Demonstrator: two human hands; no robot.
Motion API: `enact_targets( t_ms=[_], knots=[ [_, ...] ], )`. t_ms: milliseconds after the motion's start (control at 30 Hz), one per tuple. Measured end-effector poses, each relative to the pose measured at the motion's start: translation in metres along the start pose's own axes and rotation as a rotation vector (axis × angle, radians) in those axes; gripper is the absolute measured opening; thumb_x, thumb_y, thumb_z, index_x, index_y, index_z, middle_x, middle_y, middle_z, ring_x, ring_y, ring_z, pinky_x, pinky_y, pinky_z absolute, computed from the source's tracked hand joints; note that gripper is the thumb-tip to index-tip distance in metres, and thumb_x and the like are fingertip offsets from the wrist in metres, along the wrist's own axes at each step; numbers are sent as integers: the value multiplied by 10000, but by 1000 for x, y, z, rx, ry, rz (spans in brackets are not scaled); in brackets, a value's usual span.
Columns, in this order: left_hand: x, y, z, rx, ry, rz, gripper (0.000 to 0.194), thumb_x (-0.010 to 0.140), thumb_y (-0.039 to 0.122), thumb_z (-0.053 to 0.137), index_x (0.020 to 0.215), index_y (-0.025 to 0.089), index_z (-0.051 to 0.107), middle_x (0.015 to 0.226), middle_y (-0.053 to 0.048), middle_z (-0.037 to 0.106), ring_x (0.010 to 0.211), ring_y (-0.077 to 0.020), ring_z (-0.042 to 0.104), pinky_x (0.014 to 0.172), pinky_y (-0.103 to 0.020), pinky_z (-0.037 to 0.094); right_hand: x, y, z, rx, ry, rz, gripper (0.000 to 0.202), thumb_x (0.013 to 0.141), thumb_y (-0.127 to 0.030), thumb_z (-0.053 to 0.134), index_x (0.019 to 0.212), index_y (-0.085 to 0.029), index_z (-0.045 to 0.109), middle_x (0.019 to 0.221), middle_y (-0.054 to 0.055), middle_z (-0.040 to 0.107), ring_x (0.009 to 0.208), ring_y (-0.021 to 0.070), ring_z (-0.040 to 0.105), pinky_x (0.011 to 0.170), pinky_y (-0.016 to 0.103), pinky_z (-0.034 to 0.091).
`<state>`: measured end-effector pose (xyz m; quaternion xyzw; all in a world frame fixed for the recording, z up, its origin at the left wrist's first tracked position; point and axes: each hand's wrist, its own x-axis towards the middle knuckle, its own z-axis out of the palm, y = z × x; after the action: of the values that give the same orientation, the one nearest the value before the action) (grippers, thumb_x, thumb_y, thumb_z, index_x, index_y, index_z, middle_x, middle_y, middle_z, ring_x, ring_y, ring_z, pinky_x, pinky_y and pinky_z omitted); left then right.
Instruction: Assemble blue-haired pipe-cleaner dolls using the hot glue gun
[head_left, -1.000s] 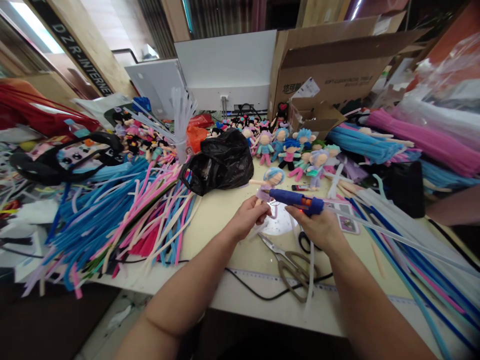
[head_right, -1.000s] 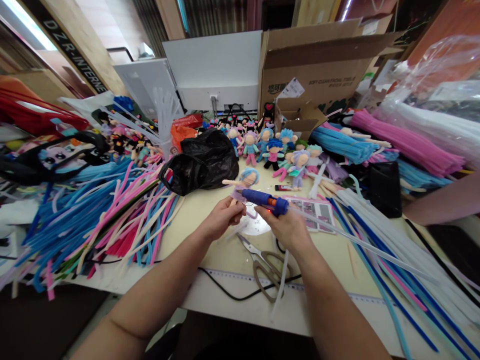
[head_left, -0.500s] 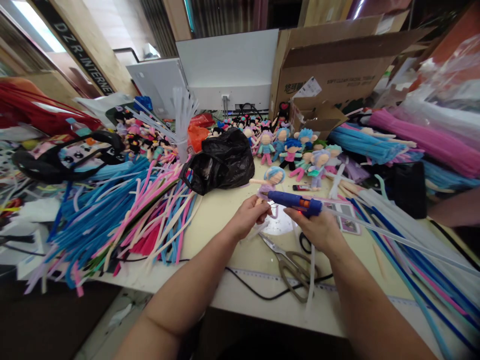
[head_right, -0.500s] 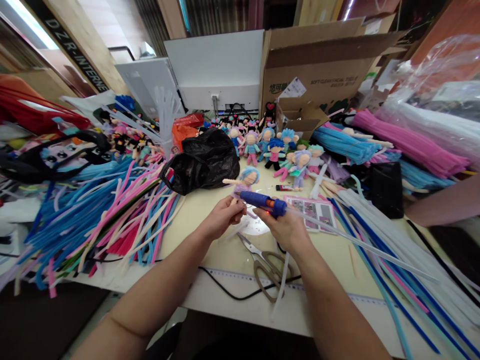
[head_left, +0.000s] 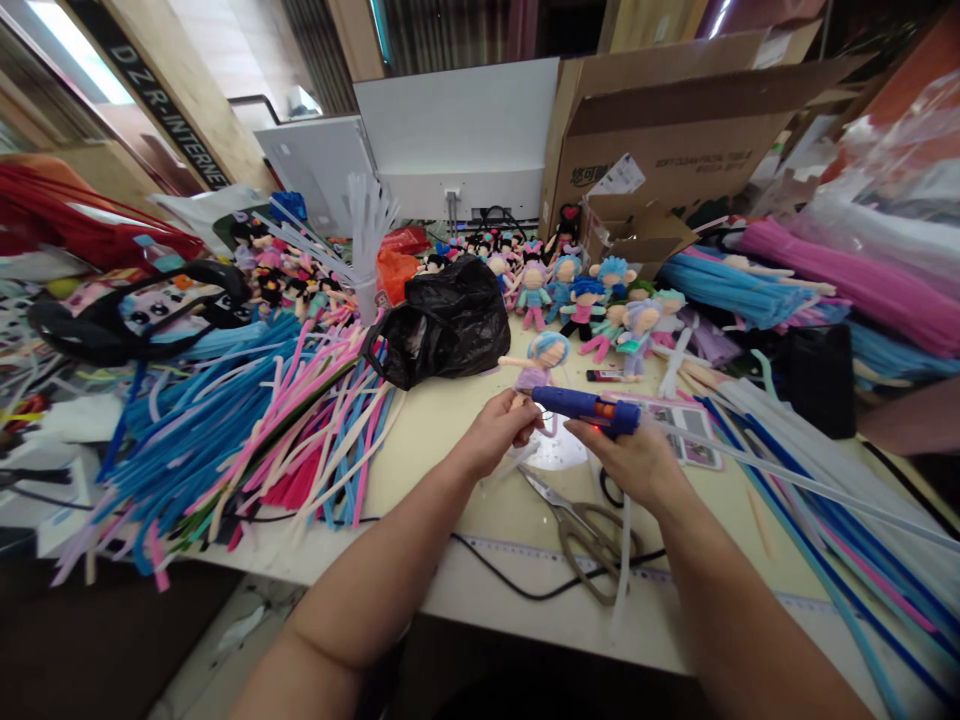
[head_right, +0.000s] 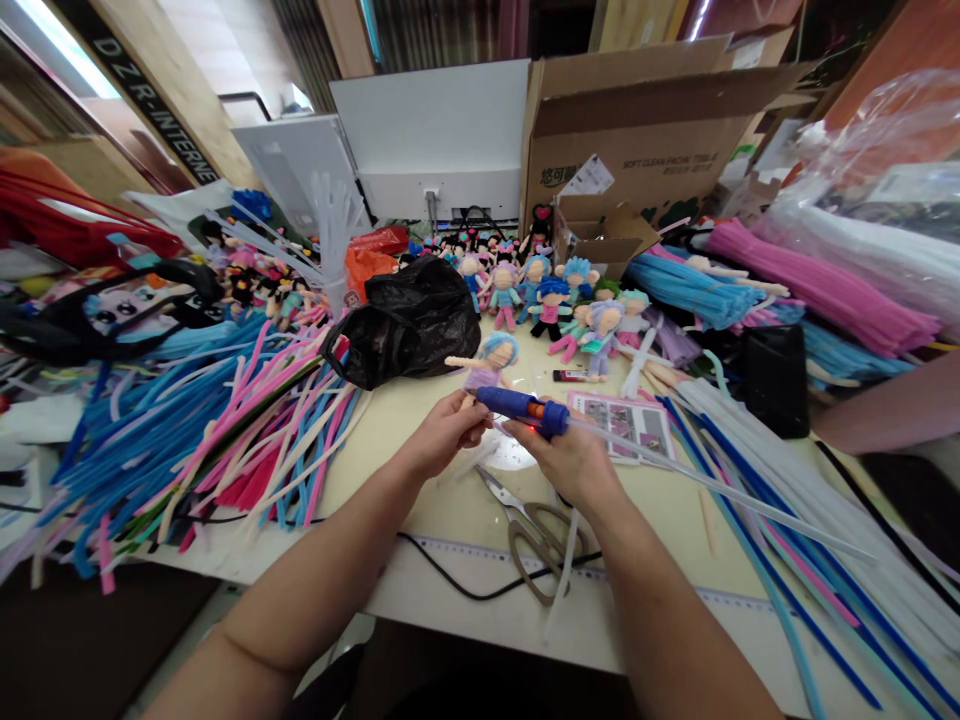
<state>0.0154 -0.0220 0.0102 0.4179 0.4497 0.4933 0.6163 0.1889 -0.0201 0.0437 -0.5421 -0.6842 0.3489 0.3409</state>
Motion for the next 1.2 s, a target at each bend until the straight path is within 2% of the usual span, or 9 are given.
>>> enact_targets(
  t_ms=[333, 633, 833, 1000, 1200],
  knots=[
    [-1, 0, -1, 24, -35, 9, 215, 753, 340, 610, 745, 160, 492, 623, 34, 508, 476, -41, 373, 457, -200, 246, 2, 4, -2, -46, 61, -5, 330, 699, -517, 595, 649, -191, 612, 551, -7, 553, 522, 147, 471, 486, 274, 368],
    [-2, 2, 2, 1, -64, 2, 256, 737, 334, 616, 897, 148, 544, 614, 51, 507, 450, -41, 344, 447, -208, 222, 3, 4, -7, -74, 119, 37, 373, 682, -554, 591, 607, -190, 610, 519, -2, 538, 505, 149, 461, 468, 273, 371],
    [-2, 2, 3, 6, -57, 5, 262, 734, 331, 610, 909, 148, 541, 599, 56, 501, 449, -41, 343, 446, -207, 220, 3, 7, -8, -60, 158, 37, 394, 658, -569, 597, 526, -202, 541, 472, -13, 477, 469, 134, 416, 425, 265, 335],
    [-3, 3, 4, -1, -54, 7, 275, 733, 312, 608, 940, 142, 545, 644, 38, 529, 454, -38, 346, 441, -205, 216, 4, 7, -9, -82, 155, 87, 404, 645, -586, 593, 532, -201, 549, 472, -13, 478, 474, 139, 423, 434, 270, 345],
    [-3, 4, 5, -10, -45, 4, 292, 717, 311, 621, 947, 141, 561, 643, 33, 530, 455, -39, 353, 440, -200, 216, 4, 10, -9, -83, 160, 40, 407, 670, -578, 597, 560, -186, 595, 478, -14, 500, 482, 143, 445, 449, 268, 366]
  ],
)
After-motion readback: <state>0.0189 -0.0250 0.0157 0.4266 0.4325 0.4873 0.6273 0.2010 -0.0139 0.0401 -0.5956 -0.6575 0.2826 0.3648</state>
